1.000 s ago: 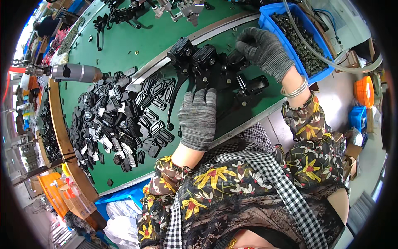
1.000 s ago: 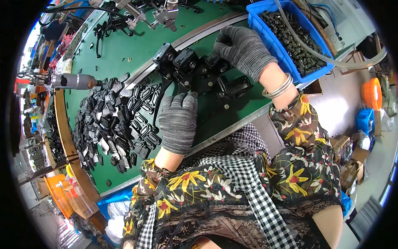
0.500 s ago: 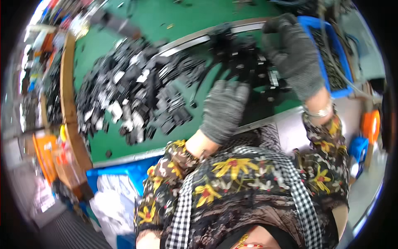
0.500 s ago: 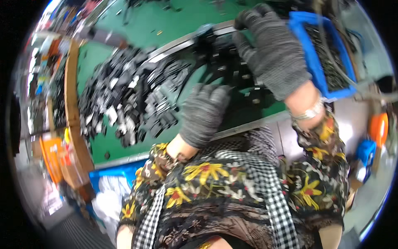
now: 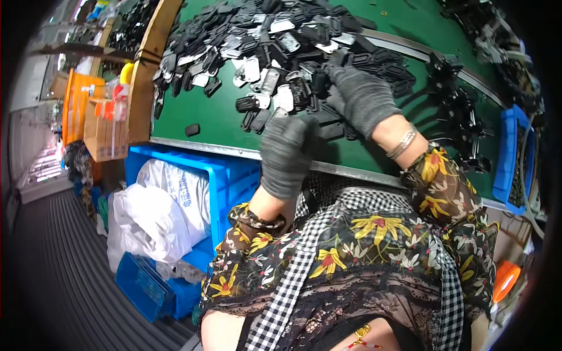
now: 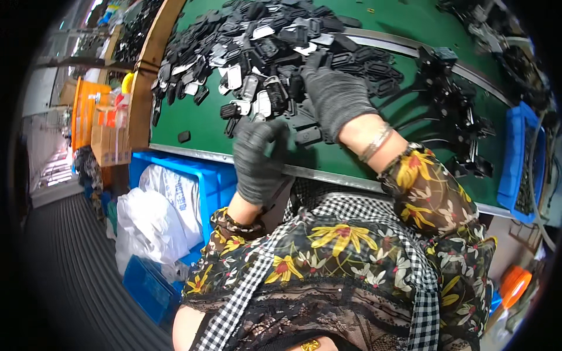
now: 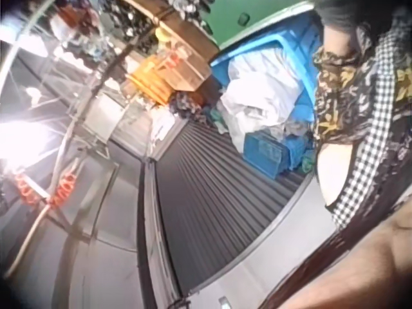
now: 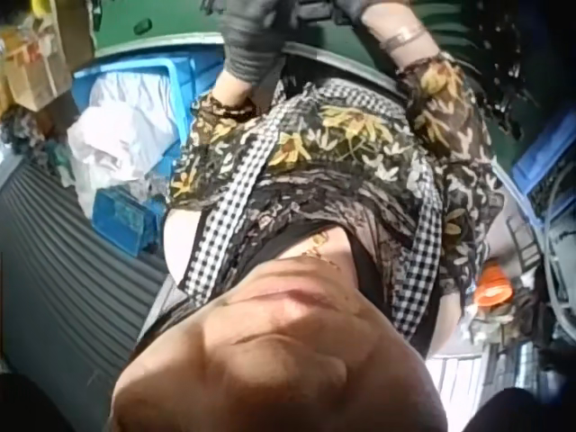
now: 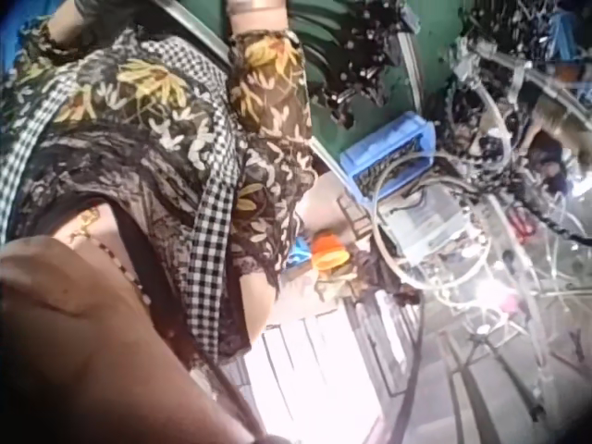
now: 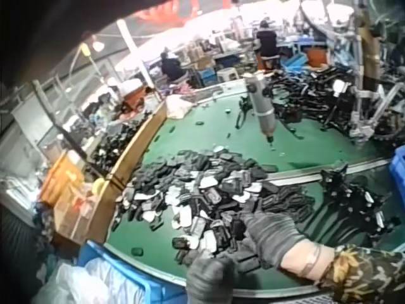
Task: Assemble small black plastic components using a pneumatic screwdriver at a factory workbench.
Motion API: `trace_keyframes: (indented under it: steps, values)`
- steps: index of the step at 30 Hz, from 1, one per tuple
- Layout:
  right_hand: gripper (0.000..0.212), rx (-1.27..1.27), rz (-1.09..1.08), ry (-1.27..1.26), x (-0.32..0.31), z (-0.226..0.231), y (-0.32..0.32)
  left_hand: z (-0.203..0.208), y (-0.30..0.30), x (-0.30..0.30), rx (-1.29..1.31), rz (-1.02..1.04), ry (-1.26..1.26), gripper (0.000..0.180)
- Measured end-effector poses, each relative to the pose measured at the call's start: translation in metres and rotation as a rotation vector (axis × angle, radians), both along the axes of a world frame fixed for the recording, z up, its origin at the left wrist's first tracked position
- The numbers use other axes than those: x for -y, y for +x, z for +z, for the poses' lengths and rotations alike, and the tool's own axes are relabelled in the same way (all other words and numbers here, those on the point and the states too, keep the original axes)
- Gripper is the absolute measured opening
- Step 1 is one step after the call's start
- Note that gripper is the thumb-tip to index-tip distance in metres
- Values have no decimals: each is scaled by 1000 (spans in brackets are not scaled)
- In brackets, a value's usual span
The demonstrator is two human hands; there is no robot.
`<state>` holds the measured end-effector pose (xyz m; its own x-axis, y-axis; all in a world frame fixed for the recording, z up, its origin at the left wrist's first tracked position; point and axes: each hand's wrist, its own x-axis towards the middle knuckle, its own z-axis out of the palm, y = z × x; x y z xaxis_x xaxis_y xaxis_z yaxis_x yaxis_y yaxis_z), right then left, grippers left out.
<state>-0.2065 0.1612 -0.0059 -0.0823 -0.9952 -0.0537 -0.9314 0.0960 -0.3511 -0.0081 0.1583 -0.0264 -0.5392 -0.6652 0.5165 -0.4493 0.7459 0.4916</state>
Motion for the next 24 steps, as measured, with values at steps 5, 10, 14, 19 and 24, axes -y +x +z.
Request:
trace_keyframes:
  steps: [5,10,14,19,24]
  values:
    - [38,21,-45,-56,-9,0,-15,-4,5,36,355,390,11,41]
    - [26,232,-95,-234,-17,11,-22,2,-8,43,330,338,32,59]
    - [22,267,-148,-318,-24,15,-28,1,-24,46,383,310,70,54]
    - [21,399,-218,-311,-39,22,-34,-4,-35,50,368,325,94,38]
    - [16,601,-141,-376,-47,22,-42,-6,-31,54,158,265,137,14]
